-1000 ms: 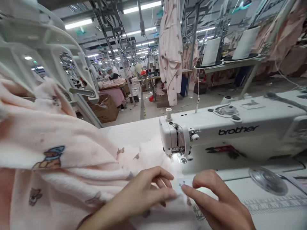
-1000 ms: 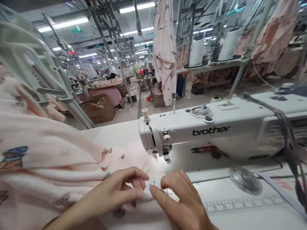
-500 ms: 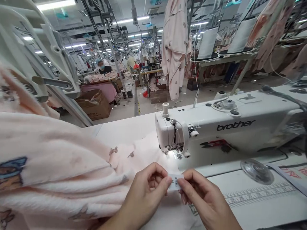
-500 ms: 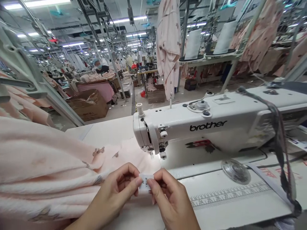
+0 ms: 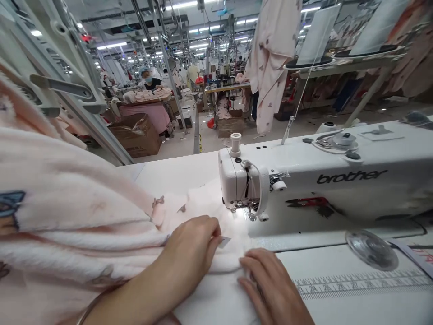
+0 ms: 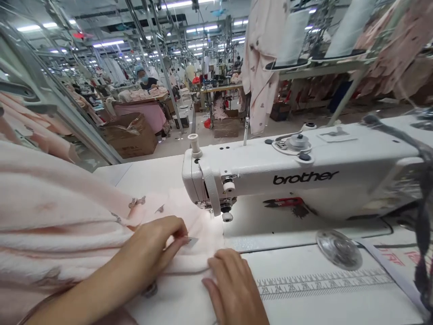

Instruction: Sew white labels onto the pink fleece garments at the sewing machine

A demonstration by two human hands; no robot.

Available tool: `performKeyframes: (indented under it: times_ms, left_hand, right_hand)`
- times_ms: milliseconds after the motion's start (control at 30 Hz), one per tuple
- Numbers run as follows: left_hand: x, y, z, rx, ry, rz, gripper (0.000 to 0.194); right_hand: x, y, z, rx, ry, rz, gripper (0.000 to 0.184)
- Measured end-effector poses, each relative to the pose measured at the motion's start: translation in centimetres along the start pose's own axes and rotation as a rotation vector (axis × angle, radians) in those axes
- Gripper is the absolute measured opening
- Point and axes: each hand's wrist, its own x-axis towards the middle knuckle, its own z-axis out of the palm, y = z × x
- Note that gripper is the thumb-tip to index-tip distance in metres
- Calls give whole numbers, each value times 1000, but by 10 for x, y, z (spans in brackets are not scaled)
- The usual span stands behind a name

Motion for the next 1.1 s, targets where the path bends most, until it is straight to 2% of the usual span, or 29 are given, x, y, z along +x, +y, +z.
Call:
performKeyframes:
  times_ms: [33,100,233,367,467,533,600,633,700,800,933,1100]
  left_hand:
    - [4,-2,6,52,-13,31,12]
    - [13,-8,20,94,-22,92,14]
    - [34,-34,37,86,-45,144,14]
    - [45,-53,27,76,-97,176,12]
    - [42,-45,16,78,-93,184,12]
    - [37,-30,13,36,-54,146,11]
    - [32,-15,15,-87,-34,65,10]
    - [31,-10,18,-176,-40,9,9]
    - [33,-4,29,-371,-66,-131,12]
    - [38,-7,49,-555,-85,-308,16]
    - [41,-12,66,-568,-79,-366,15]
    - [38,-10,70,-521,-13,-362,15]
  right_hand:
    - [-4,4,5,-103,20,-109,20]
    - [-7,11,12,-219,24,-226,24]
    - [-5,18,20,-258,-27,-271,29]
    - [-6,18,24,-284,-65,-235,30]
    - [-8,16,24,-241,-71,-220,25]
    - [-5,15,22,-167,-61,-172,21]
    - [1,15,19,-82,-23,-52,11]
    - [5,16,18,-56,-1,12,14]
    - [11,18,18,-53,17,91,22]
    - [13,19,21,-95,34,97,19]
    - [7,19,23,-143,80,86,9]
    - [3,18,23,-183,49,78,23]
